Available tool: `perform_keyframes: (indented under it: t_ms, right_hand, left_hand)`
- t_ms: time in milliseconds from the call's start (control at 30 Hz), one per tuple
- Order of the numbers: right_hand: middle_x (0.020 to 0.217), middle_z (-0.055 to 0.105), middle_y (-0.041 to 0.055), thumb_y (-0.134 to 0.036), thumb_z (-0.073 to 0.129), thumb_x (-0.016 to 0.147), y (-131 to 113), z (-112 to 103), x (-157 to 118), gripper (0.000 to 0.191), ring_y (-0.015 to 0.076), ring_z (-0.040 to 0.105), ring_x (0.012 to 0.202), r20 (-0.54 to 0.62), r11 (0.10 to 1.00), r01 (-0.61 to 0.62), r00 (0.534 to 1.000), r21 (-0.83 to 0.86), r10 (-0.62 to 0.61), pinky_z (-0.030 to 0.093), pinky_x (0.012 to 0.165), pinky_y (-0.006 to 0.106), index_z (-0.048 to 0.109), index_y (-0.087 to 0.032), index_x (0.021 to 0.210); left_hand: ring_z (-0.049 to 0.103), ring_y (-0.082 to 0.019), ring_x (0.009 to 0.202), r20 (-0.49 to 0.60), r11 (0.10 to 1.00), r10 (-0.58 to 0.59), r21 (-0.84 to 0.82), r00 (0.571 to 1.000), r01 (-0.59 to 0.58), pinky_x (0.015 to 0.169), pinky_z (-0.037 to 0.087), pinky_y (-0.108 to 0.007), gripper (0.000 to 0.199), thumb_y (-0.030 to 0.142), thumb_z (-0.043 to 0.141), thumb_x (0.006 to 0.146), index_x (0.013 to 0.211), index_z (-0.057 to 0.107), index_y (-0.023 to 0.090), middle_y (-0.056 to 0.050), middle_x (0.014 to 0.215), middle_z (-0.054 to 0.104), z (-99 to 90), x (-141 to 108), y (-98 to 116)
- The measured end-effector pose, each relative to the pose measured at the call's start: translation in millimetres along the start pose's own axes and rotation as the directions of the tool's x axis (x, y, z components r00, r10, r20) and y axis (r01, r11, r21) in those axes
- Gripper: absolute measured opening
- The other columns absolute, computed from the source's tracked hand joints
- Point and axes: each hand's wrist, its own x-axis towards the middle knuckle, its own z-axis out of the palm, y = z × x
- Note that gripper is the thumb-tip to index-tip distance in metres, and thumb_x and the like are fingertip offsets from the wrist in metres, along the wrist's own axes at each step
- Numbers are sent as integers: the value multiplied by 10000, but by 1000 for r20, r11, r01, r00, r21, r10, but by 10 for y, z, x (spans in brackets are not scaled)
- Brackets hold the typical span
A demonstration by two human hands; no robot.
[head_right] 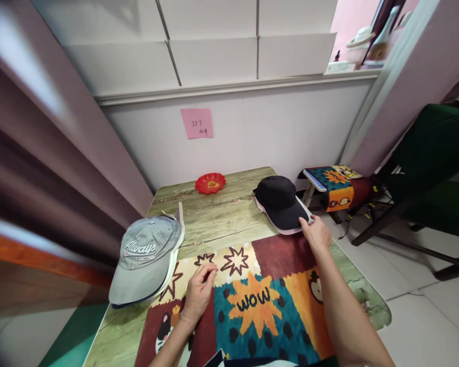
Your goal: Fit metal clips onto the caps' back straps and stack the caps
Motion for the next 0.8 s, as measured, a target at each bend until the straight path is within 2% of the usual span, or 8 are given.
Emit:
perform_keyframes:
  t_ms: [33, 100, 167, 233, 367, 533, 700, 800]
  right_hand:
    - [1250, 623, 245, -453, 727, 748, -6, -46, -11, 546, 426, 588, 1192, -46, 985, 79, 995, -153, -87, 449, 1004, 623, 655, -136, 1188]
    - [1446, 487, 256, -560, 650, 795, -49, -73, -38, 700, 443, 472, 1325, -78, 877, 234, 953, -420, -291, 362, 1081, 616, 577, -130, 1342]
    - [1531, 390, 253, -670, 571, 816, -114, -1, -80, 851, 428, 401, 1385, -6, 765, 361, 903, -534, -430, 340, 1099, 592, 459, -124, 1459]
    - [1558, 349, 248, -754, 545, 787, -157, 148, -142, 967, 419, 356, 1409, 86, 718, 412, 892, -561, -444, 337, 1086, 601, 371, -144, 1517]
    - [1594, 270, 239, -788, 578, 736, -86, 479, -293, 1095, 449, 272, 1427, 190, 668, 394, 914, -631, -360, 325, 1040, 655, 228, -187, 1583]
    - [1590, 256, 255, -744, 577, 775, 64, 696, -351, 1077, 467, 246, 1408, 130, 607, 387, 897, -694, -422, 303, 1026, 670, 181, -171, 1597]
    - [1543, 315, 290, -772, 508, 798, 120, 751, -289, 1045, 500, 327, 1337, 55, 646, 377, 886, -664, -461, 319, 975, 698, 236, -137, 1582]
    - [1497, 378, 315, -807, 490, 784, 119, 721, -312, 1062, 528, 319, 1349, 40, 673, 406, 872, -619, -489, 266, 984, 747, 286, -115, 1564]
  left_hand:
    - [668, -236, 961, 1, 1000, 5, -1, 1000, -5, 896, 520, -367, 225, 356, 516, 938, 862, 670, 211, -76, 969, 705, 4, -2, -14]
    - [668, -232, 956, -3, 1000, 12, 2, 1000, -12, 892, 520, -364, 221, 349, 518, 938, 863, 670, 208, -75, 962, 705, 12, 0, -32]
    - [668, -229, 952, -5, 1000, 14, 9, 1000, -14, 892, 519, -361, 214, 342, 522, 937, 865, 672, 208, -72, 952, 705, 18, 5, -35]
    - [667, -227, 948, -4, 1000, 14, 14, 1000, -14, 890, 518, -358, 211, 338, 523, 938, 856, 670, 209, -70, 945, 703, 21, 6, -28]
    - [663, -226, 964, 5, 1000, 13, 12, 1000, -13, 896, 517, -357, 209, 335, 517, 944, 852, 660, 212, -72, 968, 698, 21, -12, -27]
    - [660, -221, 981, 9, 1000, 5, 7, 1000, -5, 904, 510, -353, 196, 310, 517, 947, 858, 661, 211, -74, 996, 694, 26, -34, -50]
    - [655, -208, 936, -14, 1000, 0, -5, 1000, 0, 878, 510, -343, 182, 267, 517, 938, 842, 657, 203, -70, 945, 682, 59, -65, -14]
    - [653, -193, 894, -42, 999, -31, -27, 999, 30, 838, 516, -321, 138, 232, 541, 911, 847, 658, 200, -58, 908, 679, 84, -109, -8]
